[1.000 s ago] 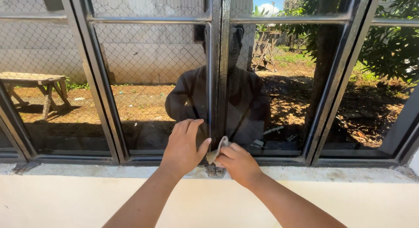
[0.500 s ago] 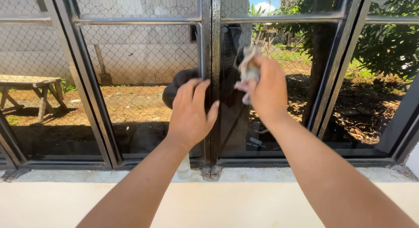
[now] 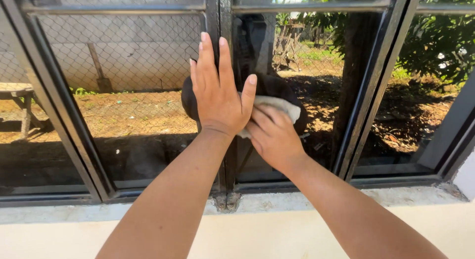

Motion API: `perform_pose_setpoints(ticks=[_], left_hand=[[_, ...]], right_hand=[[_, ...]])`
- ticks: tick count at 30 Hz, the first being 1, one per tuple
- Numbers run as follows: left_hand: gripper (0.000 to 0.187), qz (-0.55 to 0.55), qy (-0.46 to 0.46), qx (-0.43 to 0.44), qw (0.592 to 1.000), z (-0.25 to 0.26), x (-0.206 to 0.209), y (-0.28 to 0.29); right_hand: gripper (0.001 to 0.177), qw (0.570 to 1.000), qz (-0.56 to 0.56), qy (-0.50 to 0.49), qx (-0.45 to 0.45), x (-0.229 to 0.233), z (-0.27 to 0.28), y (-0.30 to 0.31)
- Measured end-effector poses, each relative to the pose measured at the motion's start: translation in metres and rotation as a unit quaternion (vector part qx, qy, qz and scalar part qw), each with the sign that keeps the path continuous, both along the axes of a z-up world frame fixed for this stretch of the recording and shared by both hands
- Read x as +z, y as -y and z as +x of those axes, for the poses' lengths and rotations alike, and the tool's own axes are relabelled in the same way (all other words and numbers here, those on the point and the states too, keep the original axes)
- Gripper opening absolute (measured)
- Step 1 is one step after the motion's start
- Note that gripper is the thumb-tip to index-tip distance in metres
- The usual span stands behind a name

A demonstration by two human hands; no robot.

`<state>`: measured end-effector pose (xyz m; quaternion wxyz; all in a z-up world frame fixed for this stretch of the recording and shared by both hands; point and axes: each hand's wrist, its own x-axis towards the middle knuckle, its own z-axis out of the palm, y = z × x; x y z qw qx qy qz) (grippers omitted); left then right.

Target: Cleaning the exterior glass of a window using a spray bottle and a cloth.

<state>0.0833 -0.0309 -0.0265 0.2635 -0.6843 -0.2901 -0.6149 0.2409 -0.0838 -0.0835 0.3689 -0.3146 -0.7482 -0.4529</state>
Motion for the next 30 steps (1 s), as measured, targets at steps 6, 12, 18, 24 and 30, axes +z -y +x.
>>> perform_pose_setpoints(ticks=[6,12,18,24,30], left_hand=[[0.075,0.035,-0.003,-0.01,0.999,-0.002,-0.007,-0.005],[0.072,0.051,0.007,-0.01,0.999,0.0,-0.012,-0.015],[0.072,0.049,0.006,-0.003,0.999,0.0,-0.013,-0.011],[0.074,0.048,0.003,0.003,0.999,0.0,-0.009,-0.007],[0.073,0.041,-0.008,0.001,0.999,-0.001,-0.005,-0.003]], right_hand=[[0.049,0.999,-0.011,0.022,-0.033,-0.016,0.008,0.001],[0.051,0.996,0.003,-0.032,-0.085,0.035,0.001,-0.014],[0.055,0.992,0.008,-0.037,-0.122,0.09,-0.013,-0.024],[0.067,0.986,-0.023,0.002,-0.166,0.104,0.006,-0.011],[0.062,0.963,-0.046,-0.109,-0.241,0.114,0.093,0.012]])
